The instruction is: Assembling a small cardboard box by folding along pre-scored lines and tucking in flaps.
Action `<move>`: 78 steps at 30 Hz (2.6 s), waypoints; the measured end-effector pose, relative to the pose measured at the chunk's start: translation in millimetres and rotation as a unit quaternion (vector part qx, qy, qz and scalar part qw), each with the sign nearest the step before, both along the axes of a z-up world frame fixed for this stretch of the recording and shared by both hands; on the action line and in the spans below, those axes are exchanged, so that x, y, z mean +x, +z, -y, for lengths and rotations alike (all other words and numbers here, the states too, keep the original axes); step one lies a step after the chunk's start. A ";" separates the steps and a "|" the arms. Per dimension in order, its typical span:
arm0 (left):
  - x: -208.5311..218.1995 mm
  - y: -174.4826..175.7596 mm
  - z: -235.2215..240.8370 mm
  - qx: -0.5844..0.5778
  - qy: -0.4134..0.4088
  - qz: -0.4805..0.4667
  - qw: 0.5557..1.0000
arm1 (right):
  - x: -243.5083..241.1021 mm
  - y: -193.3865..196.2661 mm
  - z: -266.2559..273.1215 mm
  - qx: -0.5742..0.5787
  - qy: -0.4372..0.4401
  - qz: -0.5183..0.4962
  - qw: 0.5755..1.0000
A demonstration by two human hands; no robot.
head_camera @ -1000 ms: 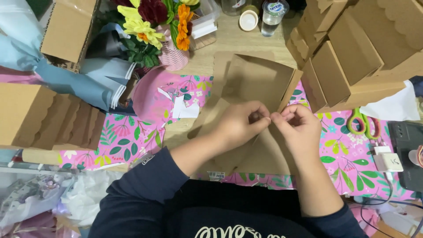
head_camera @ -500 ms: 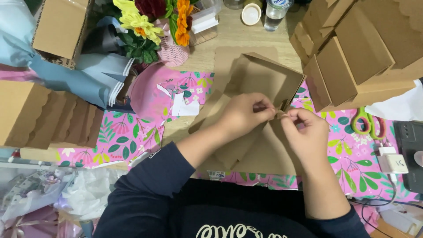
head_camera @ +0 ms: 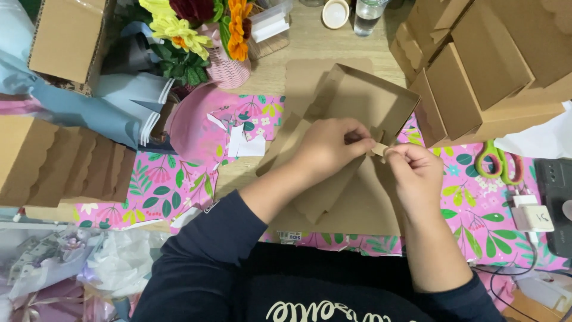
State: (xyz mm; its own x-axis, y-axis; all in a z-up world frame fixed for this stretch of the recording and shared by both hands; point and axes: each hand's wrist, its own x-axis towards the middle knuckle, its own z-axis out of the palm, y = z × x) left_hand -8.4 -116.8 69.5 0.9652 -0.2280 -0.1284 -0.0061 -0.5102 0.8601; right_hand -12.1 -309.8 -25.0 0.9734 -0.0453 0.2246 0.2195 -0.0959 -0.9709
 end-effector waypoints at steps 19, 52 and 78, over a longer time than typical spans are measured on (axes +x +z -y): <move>7.5 -36.6 -11.2 -0.231 0.059 0.018 0.971 | -4.6 40.7 -12.2 -0.100 0.007 0.124 0.987; 7.2 -40.9 -48.5 -0.219 0.104 0.401 0.883 | 38.8 30.9 -52.4 -0.208 -0.015 0.459 0.864; 11.0 -47.7 -48.6 -0.211 0.103 0.370 0.899 | 52.8 28.1 -53.9 -0.064 0.121 0.370 0.919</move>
